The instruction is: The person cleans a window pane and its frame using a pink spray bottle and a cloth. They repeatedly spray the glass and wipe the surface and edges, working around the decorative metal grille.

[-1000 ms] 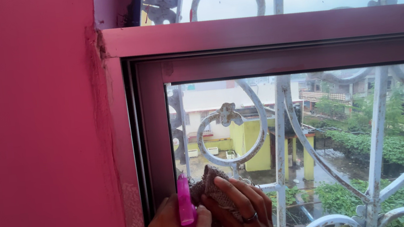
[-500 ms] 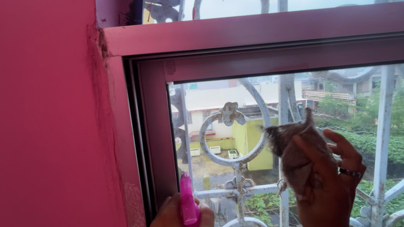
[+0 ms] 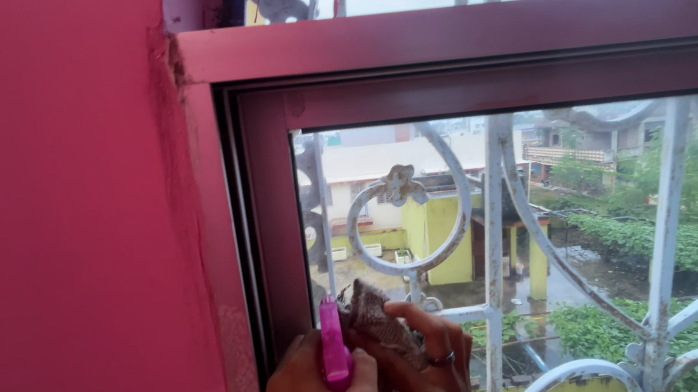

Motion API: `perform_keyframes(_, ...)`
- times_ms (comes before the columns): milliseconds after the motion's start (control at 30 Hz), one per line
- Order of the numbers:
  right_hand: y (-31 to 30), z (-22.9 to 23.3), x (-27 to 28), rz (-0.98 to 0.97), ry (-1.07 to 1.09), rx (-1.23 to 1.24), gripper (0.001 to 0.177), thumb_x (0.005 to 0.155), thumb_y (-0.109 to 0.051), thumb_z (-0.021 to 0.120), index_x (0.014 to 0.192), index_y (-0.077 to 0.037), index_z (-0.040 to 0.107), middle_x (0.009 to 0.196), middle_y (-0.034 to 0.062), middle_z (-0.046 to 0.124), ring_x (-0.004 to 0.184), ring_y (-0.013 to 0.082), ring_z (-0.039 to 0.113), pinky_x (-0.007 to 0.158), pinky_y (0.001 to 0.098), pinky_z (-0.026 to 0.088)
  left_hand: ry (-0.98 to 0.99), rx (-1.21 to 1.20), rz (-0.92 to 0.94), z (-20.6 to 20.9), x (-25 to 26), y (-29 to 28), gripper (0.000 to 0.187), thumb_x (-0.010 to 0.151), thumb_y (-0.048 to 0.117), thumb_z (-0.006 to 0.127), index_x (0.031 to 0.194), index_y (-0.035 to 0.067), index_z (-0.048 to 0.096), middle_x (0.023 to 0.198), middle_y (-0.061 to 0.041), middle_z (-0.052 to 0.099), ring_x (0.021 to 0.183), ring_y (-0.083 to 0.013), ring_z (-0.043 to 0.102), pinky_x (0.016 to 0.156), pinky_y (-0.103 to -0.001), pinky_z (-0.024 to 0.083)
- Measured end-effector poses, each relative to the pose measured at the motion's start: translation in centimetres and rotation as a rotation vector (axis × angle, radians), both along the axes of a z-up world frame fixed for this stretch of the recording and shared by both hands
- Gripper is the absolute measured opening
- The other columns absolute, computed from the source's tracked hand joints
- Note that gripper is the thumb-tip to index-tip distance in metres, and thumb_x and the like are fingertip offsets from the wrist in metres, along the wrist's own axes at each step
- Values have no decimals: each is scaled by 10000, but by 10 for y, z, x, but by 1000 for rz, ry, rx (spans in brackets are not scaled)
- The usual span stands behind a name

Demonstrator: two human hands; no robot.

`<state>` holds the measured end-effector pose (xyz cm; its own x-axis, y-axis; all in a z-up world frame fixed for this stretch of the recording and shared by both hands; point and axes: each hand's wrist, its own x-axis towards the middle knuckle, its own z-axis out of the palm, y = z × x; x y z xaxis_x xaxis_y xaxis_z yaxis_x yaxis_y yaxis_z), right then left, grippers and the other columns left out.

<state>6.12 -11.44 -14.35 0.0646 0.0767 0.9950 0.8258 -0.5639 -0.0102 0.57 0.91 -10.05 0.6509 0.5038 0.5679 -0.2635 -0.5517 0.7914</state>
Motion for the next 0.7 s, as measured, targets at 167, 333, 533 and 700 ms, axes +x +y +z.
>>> perform_keyframes(167, -1, 5, -2, -6, 3, -35, 384, 727, -148, 836, 1099, -243, 824, 1310, 27, 578, 1129, 240, 513, 966, 385, 397, 68, 44, -19, 14, -16, -5, 305, 733, 278, 704, 951, 65, 726, 855, -185, 722, 835, -393, 733, 760, -479, 571)
perform_keyframes(333, -12, 10, -10, -6, 26, -78, 457, 686, -112, 824, 1129, -215, 790, 1340, 58, 572, 1172, 259, 505, 951, 395, 392, 85, 8, -46, 22, -26, -10, 301, 748, 273, 680, 930, 36, 710, 810, -210, 718, 807, -408, 730, 748, -495, 559)
perform_keyframes(533, -31, 15, 6, -97, 21, 107, 462, 755, -29, 780, 1190, -183, 760, 1323, 93, 594, 1211, 278, 495, 1028, 395, 370, 83, 1, -32, 23, -33, -13, 282, 770, 246, 661, 874, -15, 677, 803, -257, 698, 785, -444, 698, 745, -507, 528)
perform_keyframes(700, -71, 13, 21, -259, -31, 289, 467, 939, 71, 696, 1367, -115, 683, 1410, 124, 521, 1341, 298, 442, 1160, 392, 349, 13, 87, -84, 18, -40, -11, 260, 786, 228, 633, 789, -32, 645, 822, -252, 689, 796, -452, 668, 736, -516, 505)
